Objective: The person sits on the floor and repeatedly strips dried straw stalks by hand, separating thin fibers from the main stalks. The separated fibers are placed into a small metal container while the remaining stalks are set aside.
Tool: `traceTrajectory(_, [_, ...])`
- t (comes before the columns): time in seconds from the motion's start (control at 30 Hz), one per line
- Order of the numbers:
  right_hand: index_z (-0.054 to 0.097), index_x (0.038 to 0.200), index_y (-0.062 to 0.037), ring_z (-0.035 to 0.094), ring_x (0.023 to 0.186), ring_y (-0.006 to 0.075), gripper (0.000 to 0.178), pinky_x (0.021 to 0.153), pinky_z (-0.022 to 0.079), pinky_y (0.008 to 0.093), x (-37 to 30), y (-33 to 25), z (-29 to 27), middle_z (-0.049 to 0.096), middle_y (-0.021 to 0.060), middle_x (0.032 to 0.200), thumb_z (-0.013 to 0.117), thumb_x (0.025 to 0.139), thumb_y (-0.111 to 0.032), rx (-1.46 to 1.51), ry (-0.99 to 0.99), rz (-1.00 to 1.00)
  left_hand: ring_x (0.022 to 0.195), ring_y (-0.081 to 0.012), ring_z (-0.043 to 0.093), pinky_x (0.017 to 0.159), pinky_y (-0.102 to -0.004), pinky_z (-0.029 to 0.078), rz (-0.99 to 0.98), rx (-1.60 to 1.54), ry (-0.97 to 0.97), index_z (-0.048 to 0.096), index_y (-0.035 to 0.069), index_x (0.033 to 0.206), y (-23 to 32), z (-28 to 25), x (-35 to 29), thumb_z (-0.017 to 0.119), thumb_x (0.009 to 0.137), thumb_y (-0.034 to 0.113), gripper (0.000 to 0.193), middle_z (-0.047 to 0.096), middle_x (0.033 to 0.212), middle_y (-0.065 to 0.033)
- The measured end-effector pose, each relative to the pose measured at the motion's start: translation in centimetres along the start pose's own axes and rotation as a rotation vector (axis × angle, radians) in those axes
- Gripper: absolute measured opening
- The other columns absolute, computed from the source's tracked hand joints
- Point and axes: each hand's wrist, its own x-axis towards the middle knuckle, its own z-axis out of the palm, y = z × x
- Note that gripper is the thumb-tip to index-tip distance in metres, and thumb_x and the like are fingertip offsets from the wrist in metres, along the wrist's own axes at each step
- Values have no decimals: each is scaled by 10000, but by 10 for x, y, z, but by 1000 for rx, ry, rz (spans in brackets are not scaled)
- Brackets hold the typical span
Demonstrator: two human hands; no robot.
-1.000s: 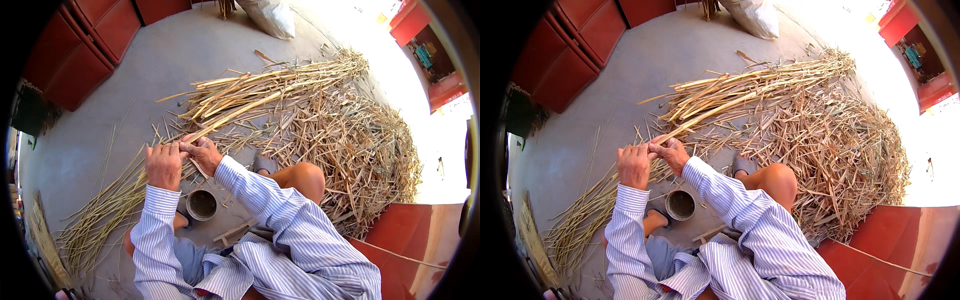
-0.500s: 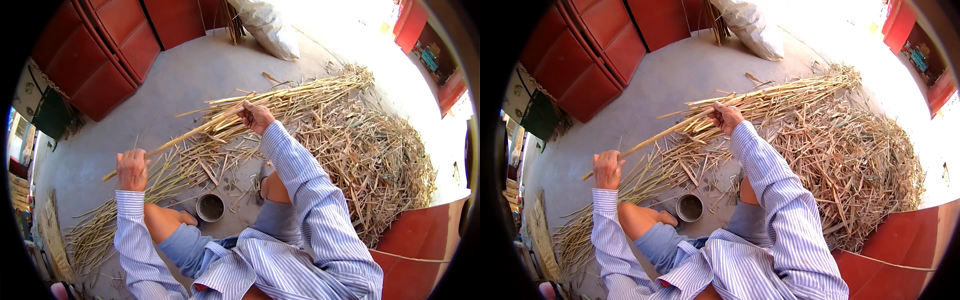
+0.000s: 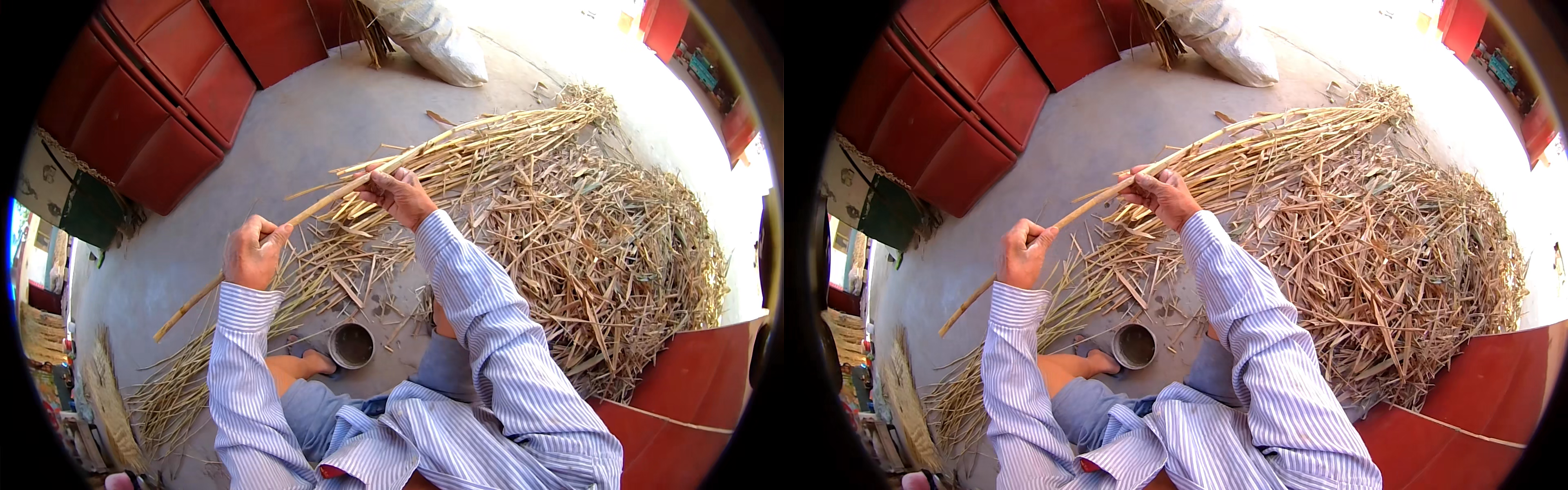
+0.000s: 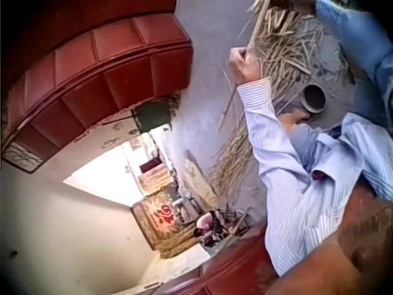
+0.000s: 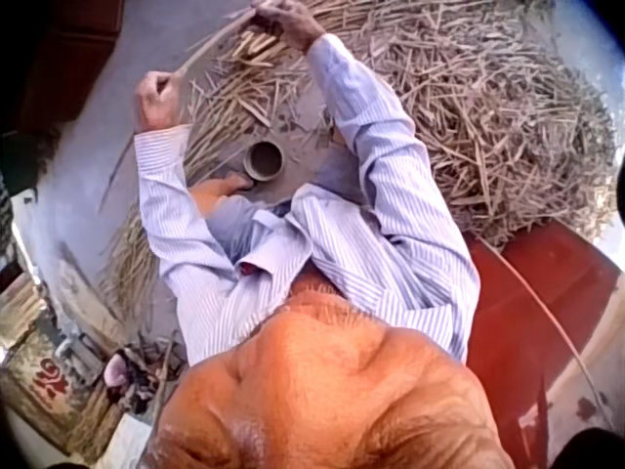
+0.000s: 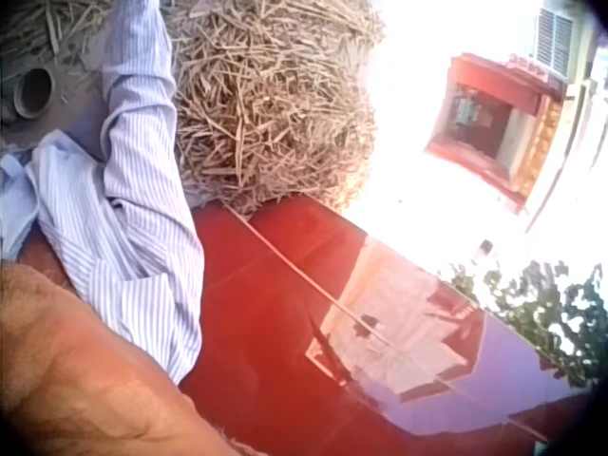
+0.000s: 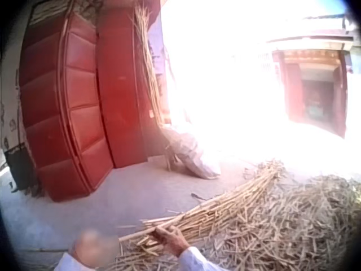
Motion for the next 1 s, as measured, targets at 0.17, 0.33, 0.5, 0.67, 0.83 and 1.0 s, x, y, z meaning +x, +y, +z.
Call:
traceTrajectory(0.17, [664, 938, -37, 702, 729, 153, 243, 642, 563, 260, 12, 12, -16, 717, 90, 828, 615, 963, -274, -271, -61, 39, 518, -199, 542, 503, -355, 402, 19, 43, -74, 631, -1, 740, -22, -19, 22, 752, 829, 237, 282, 600, 602, -125])
traceTrajectory(0.33, [644, 945, -26, 678, 710, 146, 229, 621, 556, 242, -4, 13, -4, 697, 75, 827, 603, 970, -250, -115, 26, -99, 535, -291, 564, 510, -397, 420, 197, 324, 176, 612, 35, 710, -14, -13, 32, 765, 801, 251, 280, 603, 622, -120])
traceTrajectory(0.5, [566, 1101, -22, 647, 790, 165, 232, 665, 576, 247, 8, -28, -81, 644, 77, 963, 586, 980, -218, 360, 674, -163, 545, -291, 567, 518, -394, 424, 230, 291, 167, 615, 39, 723, -13, -4, 30, 771, 793, 232, 258, 600, 633, -120])
traceTrajectory(0.67, [572, 1052, -46, 639, 779, 146, 181, 668, 570, 250, 18, -30, -69, 662, 82, 951, 586, 979, -211, 283, 311, -45, 555, -269, 573, 528, -372, 431, 247, 272, 157, 626, 30, 767, -12, -23, -8, 760, 813, 204, 224, 606, 660, -112])
traceTrajectory(0.83, [569, 1073, -20, 663, 846, 159, 170, 686, 578, 251, 28, -34, -91, 680, 95, 996, 574, 981, -163, 267, 386, -98, 540, -254, 534, 520, -369, 412, 153, 281, 143, 609, 19, 750, -50, -63, -55, 752, 828, 261, 291, 564, 616, -104])
traceTrajectory(1.0, [577, 1131, -12, 683, 927, 192, 222, 722, 590, 275, 26, -39, -76, 688, 103, 1041, 518, 1008, -187, 224, 286, -108, 530, -201, 488, 513, -350, 381, -18, 263, -26, 610, 11, 738, -80, -93, -80, 710, 871, 335, 364, 519, 580, -89])
